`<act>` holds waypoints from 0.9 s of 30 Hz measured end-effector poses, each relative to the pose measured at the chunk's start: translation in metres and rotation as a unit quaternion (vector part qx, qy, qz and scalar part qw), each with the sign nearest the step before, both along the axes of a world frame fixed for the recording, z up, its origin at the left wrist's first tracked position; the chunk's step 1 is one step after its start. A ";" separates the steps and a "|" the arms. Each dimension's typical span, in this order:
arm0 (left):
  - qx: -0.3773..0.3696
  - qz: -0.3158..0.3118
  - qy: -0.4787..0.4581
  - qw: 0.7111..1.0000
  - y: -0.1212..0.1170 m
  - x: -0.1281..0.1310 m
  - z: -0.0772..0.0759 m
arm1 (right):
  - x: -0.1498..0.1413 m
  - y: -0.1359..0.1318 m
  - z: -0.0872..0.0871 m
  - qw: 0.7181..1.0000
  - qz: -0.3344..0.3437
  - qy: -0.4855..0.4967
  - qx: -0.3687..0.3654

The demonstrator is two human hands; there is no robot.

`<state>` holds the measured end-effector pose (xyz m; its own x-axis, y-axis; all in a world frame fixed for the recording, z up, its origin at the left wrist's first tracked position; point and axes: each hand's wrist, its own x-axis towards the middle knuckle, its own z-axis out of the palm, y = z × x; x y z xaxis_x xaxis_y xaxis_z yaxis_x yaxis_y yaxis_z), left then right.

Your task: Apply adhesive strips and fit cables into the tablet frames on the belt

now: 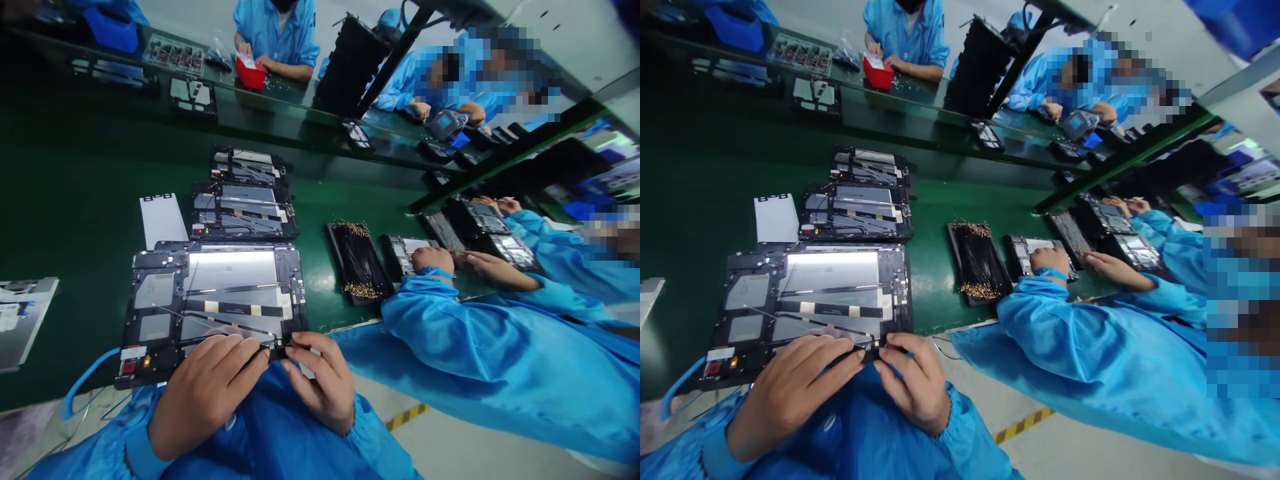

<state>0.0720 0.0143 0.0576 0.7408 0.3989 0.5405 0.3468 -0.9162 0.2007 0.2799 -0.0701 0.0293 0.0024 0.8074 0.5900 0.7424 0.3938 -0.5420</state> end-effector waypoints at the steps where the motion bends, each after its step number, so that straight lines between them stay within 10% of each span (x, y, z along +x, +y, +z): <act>1: -0.001 0.000 -0.001 1.000 0.000 0.000 0.000 | 0.000 -0.001 0.000 1.000 0.002 -0.020 0.013; 27: 0.006 0.005 0.004 1.000 0.001 -0.001 -0.003 | -0.011 0.004 0.003 0.999 -0.040 -0.029 -0.006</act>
<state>0.0712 0.0149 0.0551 0.7413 0.3994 0.5394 0.3565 -0.9152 0.1878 0.2686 -0.0662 0.0320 0.0324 0.8126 0.5819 0.8014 0.3267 -0.5010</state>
